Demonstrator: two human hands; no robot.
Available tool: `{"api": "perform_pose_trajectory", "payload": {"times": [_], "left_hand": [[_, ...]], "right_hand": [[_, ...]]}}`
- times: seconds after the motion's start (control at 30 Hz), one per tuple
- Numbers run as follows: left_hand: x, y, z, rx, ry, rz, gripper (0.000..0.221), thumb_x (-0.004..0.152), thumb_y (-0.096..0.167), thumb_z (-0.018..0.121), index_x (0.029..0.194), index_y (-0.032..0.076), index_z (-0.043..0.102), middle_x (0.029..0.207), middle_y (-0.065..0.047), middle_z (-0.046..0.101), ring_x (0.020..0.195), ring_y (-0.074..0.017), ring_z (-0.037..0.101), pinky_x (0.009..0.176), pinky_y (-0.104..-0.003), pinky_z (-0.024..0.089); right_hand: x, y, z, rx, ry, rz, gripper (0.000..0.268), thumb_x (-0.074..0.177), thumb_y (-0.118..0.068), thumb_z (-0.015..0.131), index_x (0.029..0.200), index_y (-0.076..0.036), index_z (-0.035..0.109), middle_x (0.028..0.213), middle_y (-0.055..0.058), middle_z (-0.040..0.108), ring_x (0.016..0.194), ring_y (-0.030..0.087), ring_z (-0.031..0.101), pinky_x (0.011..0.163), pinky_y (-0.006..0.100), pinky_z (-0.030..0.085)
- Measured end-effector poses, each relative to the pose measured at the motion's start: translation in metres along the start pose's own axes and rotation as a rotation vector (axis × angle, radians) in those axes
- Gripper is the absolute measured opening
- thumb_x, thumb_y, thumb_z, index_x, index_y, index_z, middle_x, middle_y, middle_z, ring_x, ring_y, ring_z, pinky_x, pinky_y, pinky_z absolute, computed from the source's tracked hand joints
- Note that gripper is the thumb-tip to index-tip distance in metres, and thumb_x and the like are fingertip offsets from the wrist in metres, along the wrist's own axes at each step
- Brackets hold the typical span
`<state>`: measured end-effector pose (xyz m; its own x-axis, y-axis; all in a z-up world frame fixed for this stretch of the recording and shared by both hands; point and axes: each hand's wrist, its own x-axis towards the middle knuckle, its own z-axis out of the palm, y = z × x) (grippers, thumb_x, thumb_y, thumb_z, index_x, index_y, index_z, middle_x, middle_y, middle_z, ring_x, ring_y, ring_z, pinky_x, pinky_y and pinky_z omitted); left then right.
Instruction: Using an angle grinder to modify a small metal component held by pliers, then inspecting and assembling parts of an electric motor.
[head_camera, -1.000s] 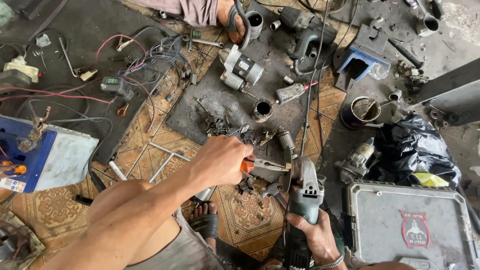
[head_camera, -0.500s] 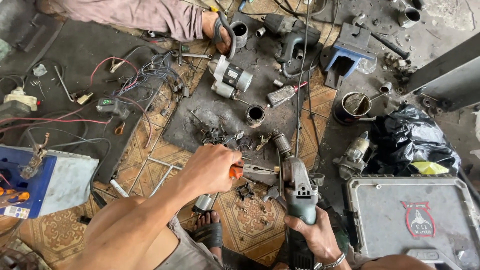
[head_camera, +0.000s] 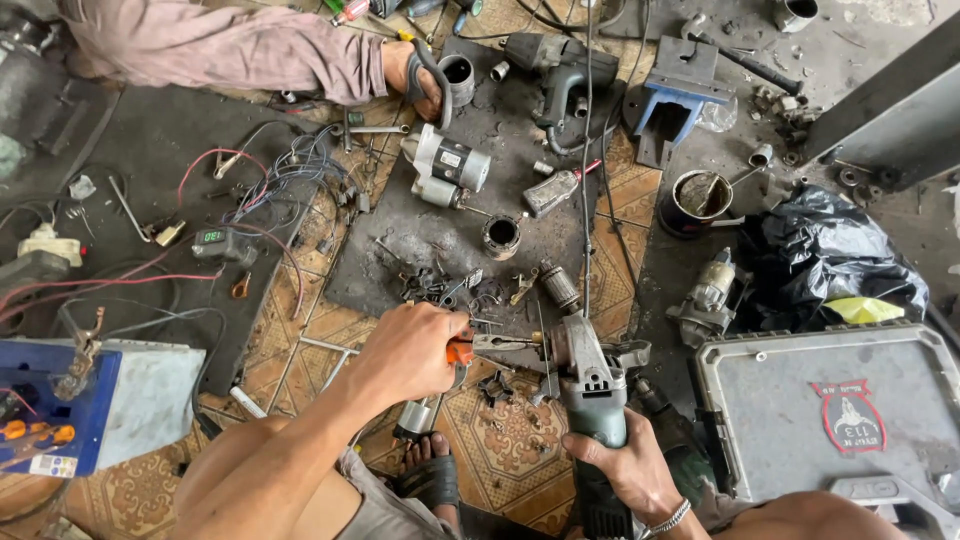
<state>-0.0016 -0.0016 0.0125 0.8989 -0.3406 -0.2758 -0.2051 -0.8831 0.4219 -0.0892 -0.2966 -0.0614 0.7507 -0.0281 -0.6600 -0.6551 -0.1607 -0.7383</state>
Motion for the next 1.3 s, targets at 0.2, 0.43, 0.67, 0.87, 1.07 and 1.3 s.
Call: {"api": "perform_pose_trajectory", "payload": {"times": [0.2, 0.43, 0.67, 0.87, 1.07, 1.3], "left_hand": [[-0.003, 0.003, -0.003, -0.047, 0.057, 0.027, 0.009, 0.071, 0.002, 0.071, 0.079, 0.006, 0.071, 0.072, -0.003, 0.076, 0.045, -0.0173, 0.058, 0.045, -0.031, 0.051], [0.001, -0.007, 0.003, -0.119, 0.06, 0.067, 0.007, 0.078, 0.006, 0.074, 0.08, 0.008, 0.068, 0.065, 0.0, 0.071, 0.043, -0.0108, 0.05, 0.042, -0.025, 0.044], [0.0, -0.013, 0.004, -0.16, 0.119, 0.129, 0.011, 0.072, 0.001, 0.072, 0.077, 0.007, 0.065, 0.059, 0.0, 0.065, 0.042, -0.0106, 0.047, 0.039, -0.026, 0.039], [0.0, -0.009, 0.005, -0.122, 0.108, 0.112, 0.012, 0.071, 0.003, 0.074, 0.074, 0.009, 0.064, 0.059, 0.001, 0.066, 0.042, -0.0109, 0.048, 0.04, -0.027, 0.04], [0.006, -0.021, 0.02, -0.039, 0.032, 0.062, 0.014, 0.075, 0.009, 0.078, 0.085, 0.003, 0.069, 0.064, -0.004, 0.07, 0.038, -0.0102, 0.043, 0.036, -0.025, 0.041], [0.006, -0.027, 0.024, -0.059, 0.046, 0.074, 0.011, 0.075, 0.005, 0.075, 0.082, 0.002, 0.068, 0.064, -0.003, 0.068, 0.038, -0.0091, 0.04, 0.033, -0.024, 0.036]], "right_hand": [[0.0, -0.003, 0.002, 0.047, -0.011, -0.005, 0.041, 0.062, -0.004, 0.089, 0.098, 0.012, 0.077, 0.079, 0.021, 0.079, 0.065, 0.027, 0.07, 0.065, 0.035, 0.055], [-0.002, -0.013, 0.001, -0.025, 0.033, 0.038, 0.049, 0.058, -0.013, 0.091, 0.101, 0.009, 0.079, 0.079, 0.019, 0.077, 0.065, 0.027, 0.067, 0.064, 0.034, 0.053], [-0.005, -0.014, -0.004, 0.023, 0.039, 0.023, 0.05, 0.059, -0.008, 0.092, 0.103, 0.011, 0.078, 0.081, 0.02, 0.078, 0.066, 0.028, 0.067, 0.065, 0.035, 0.054], [-0.007, -0.013, -0.005, -0.002, 0.003, -0.03, 0.051, 0.058, -0.009, 0.091, 0.106, 0.008, 0.08, 0.081, 0.018, 0.08, 0.064, 0.026, 0.069, 0.064, 0.033, 0.055], [-0.003, -0.005, 0.0, 0.006, -0.032, -0.048, 0.066, 0.053, -0.01, 0.093, 0.114, 0.006, 0.075, 0.087, 0.019, 0.083, 0.067, 0.028, 0.076, 0.064, 0.034, 0.062], [0.0, -0.001, 0.003, 0.102, -0.064, -0.039, 0.075, 0.049, -0.005, 0.095, 0.118, 0.01, 0.069, 0.092, 0.024, 0.082, 0.067, 0.033, 0.079, 0.061, 0.037, 0.065]]}}
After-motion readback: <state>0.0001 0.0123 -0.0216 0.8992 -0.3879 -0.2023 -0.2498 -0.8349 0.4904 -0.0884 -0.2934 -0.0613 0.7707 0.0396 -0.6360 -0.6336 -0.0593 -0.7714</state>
